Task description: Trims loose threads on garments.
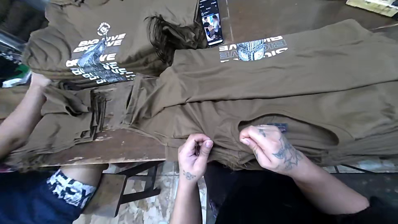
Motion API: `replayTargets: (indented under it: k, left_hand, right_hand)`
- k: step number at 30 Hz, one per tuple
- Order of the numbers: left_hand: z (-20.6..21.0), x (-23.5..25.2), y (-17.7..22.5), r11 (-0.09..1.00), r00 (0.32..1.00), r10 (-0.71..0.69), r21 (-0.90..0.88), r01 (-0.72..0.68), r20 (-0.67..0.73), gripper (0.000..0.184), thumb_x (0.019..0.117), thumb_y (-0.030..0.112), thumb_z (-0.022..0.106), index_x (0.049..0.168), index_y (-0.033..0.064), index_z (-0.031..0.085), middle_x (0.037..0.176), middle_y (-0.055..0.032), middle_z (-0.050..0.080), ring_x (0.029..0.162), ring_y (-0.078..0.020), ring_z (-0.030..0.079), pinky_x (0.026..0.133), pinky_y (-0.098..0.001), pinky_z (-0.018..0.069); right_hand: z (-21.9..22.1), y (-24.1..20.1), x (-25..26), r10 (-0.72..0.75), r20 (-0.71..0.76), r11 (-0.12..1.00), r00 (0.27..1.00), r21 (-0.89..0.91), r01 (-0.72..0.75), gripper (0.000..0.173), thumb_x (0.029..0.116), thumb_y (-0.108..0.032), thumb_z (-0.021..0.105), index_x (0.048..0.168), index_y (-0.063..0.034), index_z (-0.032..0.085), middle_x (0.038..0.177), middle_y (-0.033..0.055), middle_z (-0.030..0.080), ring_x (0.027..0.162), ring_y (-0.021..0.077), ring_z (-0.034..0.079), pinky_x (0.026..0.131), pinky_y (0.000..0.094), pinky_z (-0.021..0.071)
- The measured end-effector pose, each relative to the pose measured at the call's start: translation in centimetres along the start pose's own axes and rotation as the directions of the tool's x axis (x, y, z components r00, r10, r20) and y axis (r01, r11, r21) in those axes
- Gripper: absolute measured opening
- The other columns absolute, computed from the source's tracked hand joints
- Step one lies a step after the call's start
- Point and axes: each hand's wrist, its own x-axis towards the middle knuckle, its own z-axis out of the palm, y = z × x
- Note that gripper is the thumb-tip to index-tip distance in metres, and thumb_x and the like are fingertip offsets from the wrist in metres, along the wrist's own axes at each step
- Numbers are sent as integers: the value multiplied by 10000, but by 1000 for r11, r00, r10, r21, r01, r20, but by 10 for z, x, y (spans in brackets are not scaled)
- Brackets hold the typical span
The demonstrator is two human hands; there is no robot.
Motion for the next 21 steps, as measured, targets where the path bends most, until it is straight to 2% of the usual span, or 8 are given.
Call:
replayTargets:
  k: [3,6,10,13,15,17,19,21]
  left_hand:
    - [-3,2,7,994,999,-11,112,7,36,241,1042,285,594,979,58,648,814,81,626,719,91,556,650,-82,470]
    - [-4,1,5,997,1000,12,80,-14,20,226,1046,299,589,981,90,644,817,105,619,724,95,555,656,-81,468]
    - [0,-9,-2,999,998,49,13,-48,-49,169,1036,313,609,1001,156,662,859,147,639,765,99,580,688,-84,486]
    - [1,-11,-3,999,997,48,10,-48,-57,160,1040,304,604,1004,160,665,869,152,643,773,101,583,694,-82,489]
    - [-1,-9,1,999,999,22,51,-19,-45,175,1034,300,614,1017,133,664,852,136,645,752,96,582,679,-85,491]
    - [-4,-6,11,981,1000,-23,194,24,-10,279,1015,335,632,1150,92,615,832,88,618,715,73,563,655,-107,493]
    - [-9,-4,28,939,996,-54,344,26,72,487,1011,432,610,1345,91,517,933,29,620,780,32,583,698,-148,514]
    - [-13,-2,48,912,984,-11,405,-63,177,424,1032,420,573,1343,133,541,1038,-5,638,855,-7,611,740,-179,530]
  right_hand:
    - [-2,0,-4,13,-3,999,1000,48,-13,294,1081,-204,440,996,-42,670,772,56,671,711,124,633,682,265,520]
    - [3,-3,-3,44,5,999,999,4,-44,258,1009,-210,560,1058,-39,746,856,66,747,732,142,669,725,288,553]
    - [7,-2,1,81,12,996,997,-50,-81,237,985,-186,563,905,-72,755,731,45,720,649,130,667,614,277,534]
    - [10,-4,4,58,45,988,997,-146,-51,269,1016,-193,499,891,-71,705,659,51,662,601,187,662,543,342,515]
    - [8,-3,3,21,47,992,999,-124,-15,276,1046,-177,445,915,-67,662,668,46,634,613,187,642,559,336,510]
    - [3,0,-2,-14,15,1000,1000,-25,15,294,1080,-176,400,937,-60,629,697,46,617,650,165,617,612,305,507]
    - [-1,1,-7,-32,-21,999,999,34,32,316,1106,-203,365,956,-57,601,723,49,605,678,147,602,657,280,508]
    - [-1,1,-10,-45,-55,998,997,38,47,316,1112,-210,360,959,-58,591,731,56,605,685,147,600,666,271,506]
